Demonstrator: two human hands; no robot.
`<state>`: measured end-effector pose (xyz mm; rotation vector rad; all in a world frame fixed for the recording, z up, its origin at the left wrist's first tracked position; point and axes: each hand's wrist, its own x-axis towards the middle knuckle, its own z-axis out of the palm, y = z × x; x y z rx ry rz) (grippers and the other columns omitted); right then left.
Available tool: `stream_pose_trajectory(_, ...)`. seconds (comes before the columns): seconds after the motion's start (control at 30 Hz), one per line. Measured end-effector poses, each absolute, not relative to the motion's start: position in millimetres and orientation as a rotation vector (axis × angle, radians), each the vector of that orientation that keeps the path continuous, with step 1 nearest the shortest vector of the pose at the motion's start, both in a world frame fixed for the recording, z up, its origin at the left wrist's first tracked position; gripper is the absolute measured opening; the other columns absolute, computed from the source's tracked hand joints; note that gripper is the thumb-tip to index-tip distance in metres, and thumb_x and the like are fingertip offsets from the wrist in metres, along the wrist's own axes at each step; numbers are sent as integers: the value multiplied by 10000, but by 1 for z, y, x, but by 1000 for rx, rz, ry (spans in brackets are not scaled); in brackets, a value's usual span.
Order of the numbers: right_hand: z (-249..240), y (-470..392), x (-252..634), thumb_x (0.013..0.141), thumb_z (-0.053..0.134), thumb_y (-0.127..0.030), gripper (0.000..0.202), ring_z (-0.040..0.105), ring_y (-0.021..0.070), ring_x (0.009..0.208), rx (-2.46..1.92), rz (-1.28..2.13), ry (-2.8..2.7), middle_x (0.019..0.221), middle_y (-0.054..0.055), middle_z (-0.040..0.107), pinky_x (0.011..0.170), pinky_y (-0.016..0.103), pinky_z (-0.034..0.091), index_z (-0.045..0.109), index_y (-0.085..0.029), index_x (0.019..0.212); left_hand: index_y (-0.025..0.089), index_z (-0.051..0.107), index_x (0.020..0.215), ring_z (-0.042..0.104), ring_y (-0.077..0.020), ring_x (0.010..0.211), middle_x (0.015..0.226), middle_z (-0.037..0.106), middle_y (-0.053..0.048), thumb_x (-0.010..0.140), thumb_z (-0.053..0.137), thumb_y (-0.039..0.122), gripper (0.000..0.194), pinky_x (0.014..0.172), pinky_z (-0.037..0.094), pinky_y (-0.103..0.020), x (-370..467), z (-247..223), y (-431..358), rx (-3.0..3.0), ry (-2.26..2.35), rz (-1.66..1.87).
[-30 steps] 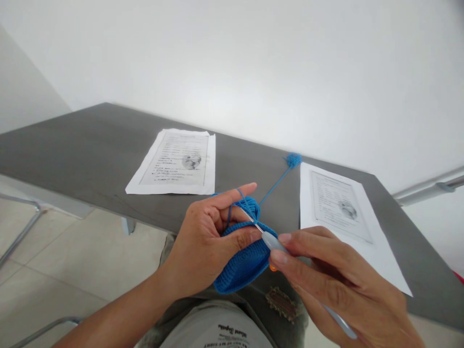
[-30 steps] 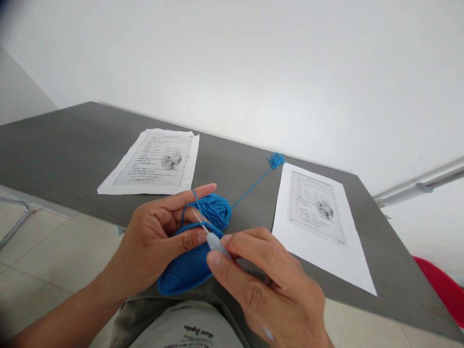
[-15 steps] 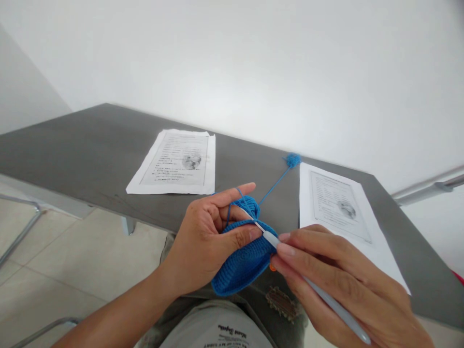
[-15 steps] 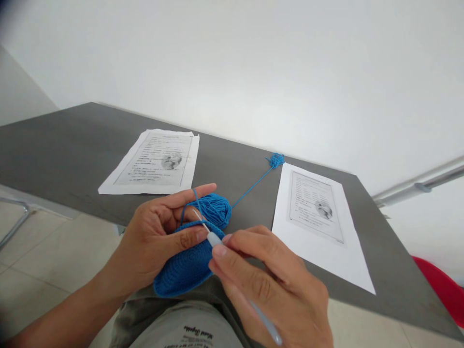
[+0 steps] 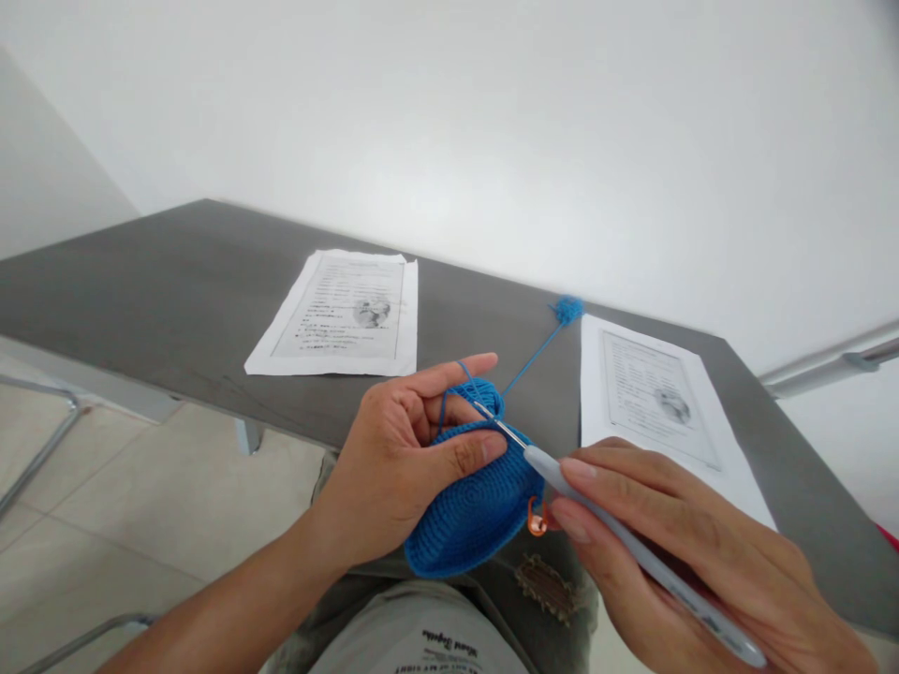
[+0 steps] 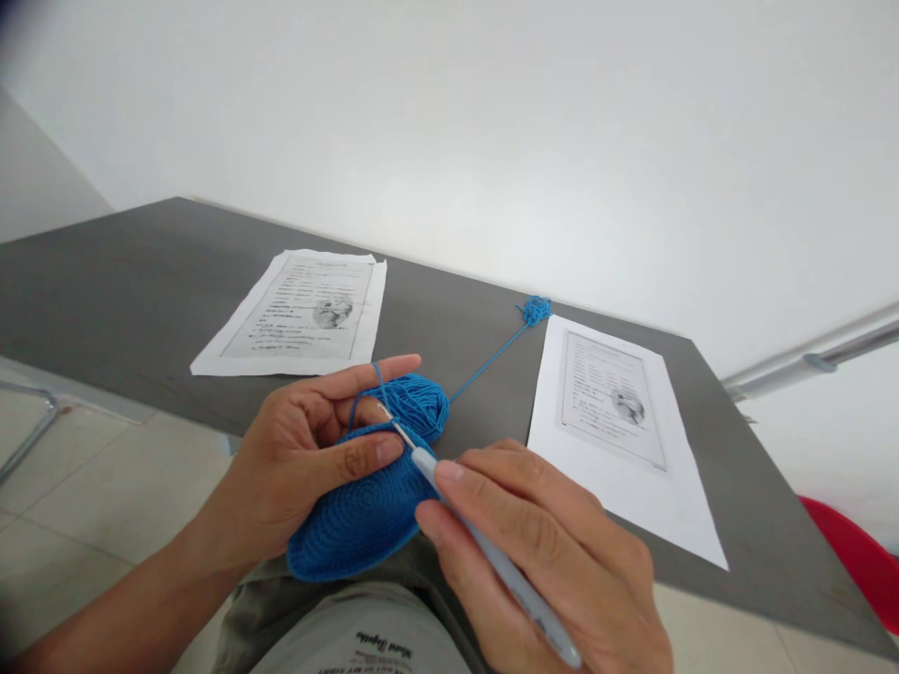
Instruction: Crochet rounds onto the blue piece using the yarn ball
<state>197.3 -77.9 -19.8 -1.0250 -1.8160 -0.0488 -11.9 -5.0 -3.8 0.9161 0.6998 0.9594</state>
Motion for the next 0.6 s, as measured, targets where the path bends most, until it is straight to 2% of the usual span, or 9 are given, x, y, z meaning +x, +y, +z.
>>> stream_pose_trajectory(0.17,-25,-76,197,837,868,-109,504,803,220,735,-1002,-79,-1719,1012,48,856,552,310,664,813,-299,1300,197,772,1381,655,-51,652,780,782,40,784,980,184,632,588,520,-106,-12,-6,-5,977,748,976)
stream_pose_trajectory(0.33,-21,-73,192,847,833,-40,472,799,173,726,-980,38,-1683,948,22,857,566,265,655,823,-274,1257,202,787,1348,779,-111,837,942,847,-6,808,951,169,565,740,611,-140,-8,-1,-10,1053,827,1034)
stream_pose_trajectory(0.47,-14,-71,187,830,836,-12,462,783,133,694,-944,118,-1628,920,-2,858,571,227,641,838,-271,1214,250,833,1257,792,-115,785,914,842,19,792,954,159,489,699,621,-143,-8,4,-15,1056,863,1069)
stream_pose_trajectory(0.6,-13,-70,183,832,835,-26,413,781,140,666,-958,168,-1594,887,2,857,540,233,633,854,-265,1169,306,870,1194,788,-130,785,906,841,15,781,973,213,436,670,610,-155,-10,3,-18,1047,874,1095)
